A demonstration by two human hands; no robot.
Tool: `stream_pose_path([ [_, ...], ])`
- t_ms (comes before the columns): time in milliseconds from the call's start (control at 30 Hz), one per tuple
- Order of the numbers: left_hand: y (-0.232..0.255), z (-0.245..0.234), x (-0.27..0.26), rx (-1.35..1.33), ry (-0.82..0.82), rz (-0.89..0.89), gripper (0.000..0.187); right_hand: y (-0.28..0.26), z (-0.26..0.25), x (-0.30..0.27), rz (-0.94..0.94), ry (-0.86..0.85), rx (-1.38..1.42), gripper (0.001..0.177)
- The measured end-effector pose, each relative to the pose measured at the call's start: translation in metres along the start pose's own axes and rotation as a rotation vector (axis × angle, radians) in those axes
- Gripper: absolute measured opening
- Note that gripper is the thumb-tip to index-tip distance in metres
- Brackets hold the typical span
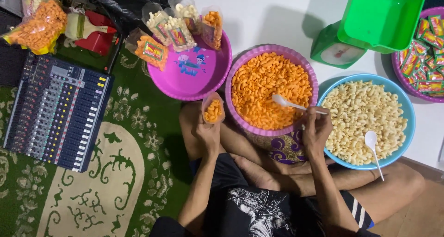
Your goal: Scooping orange snacks from a large bowl into small plastic bags or containers using a spoon.
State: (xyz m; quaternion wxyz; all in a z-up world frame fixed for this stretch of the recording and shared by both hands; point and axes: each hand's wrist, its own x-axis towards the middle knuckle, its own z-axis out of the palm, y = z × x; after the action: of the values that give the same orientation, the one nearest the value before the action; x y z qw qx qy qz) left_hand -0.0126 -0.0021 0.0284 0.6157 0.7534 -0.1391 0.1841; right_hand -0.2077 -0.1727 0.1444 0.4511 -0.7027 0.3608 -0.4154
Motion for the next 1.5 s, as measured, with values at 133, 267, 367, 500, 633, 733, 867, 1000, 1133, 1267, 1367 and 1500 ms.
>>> stream_pose_path([
  [133,-0.022,-0.003,-0.006,0.014,-0.035,0.028,0.06,0.0,0.002,-0.017,-0.082,-0.044,-0.022,0.012],
  [267,-0.035,-0.001,-0.009,0.055,-0.035,0.024,0.059,0.014,0.029,-0.048,-0.094,-0.133,-0.058,0.01],
  [367,-0.035,-0.003,-0.012,0.024,-0.001,0.007,0.059,0.021,0.046,-0.051,-0.175,-0.166,-0.151,0.008],
  [500,-0.009,-0.025,0.011,-0.844,-0.263,-0.566,0.049,0.006,0.06,-0.038,-0.18,-0.109,-0.197,0.01],
  [633,-0.04,0.002,-0.012,-0.004,0.074,0.023,0.062,0.011,0.058,-0.021,-0.119,-0.073,-0.18,0.012],
  [733,-0.025,0.003,-0.004,-0.06,0.09,0.007,0.059,0.013,0.046,-0.01,-0.051,-0.022,-0.149,0.01],
  [867,-0.034,-0.001,-0.009,0.002,0.071,0.031,0.059,0.028,0.021,0.0,-0.024,0.029,-0.142,0.014],
  [1000,-0.026,-0.007,-0.003,0.046,0.001,0.039,0.059,0.031,0.004,-0.004,-0.042,0.061,-0.052,0.015],
  [1133,-0.033,-0.005,-0.005,0.13,0.019,0.057,0.065,0.007,-0.012,-0.03,-0.022,0.033,-0.073,0.012],
  [1267,0.007,-0.004,0.006,0.117,-0.022,0.054,0.064,0.004,-0.016,-0.059,0.032,-0.046,-0.081,0.006],
  [1367,-0.006,-0.005,-0.011,0.061,-0.03,0.032,0.063,0.007,-0.011,-0.068,0.067,-0.096,-0.104,0.006],
  [1500,-0.004,-0.006,-0.006,0.007,-0.033,0.008,0.066,0.033,-0.002,-0.054,0.084,-0.131,-0.089,0.01],
])
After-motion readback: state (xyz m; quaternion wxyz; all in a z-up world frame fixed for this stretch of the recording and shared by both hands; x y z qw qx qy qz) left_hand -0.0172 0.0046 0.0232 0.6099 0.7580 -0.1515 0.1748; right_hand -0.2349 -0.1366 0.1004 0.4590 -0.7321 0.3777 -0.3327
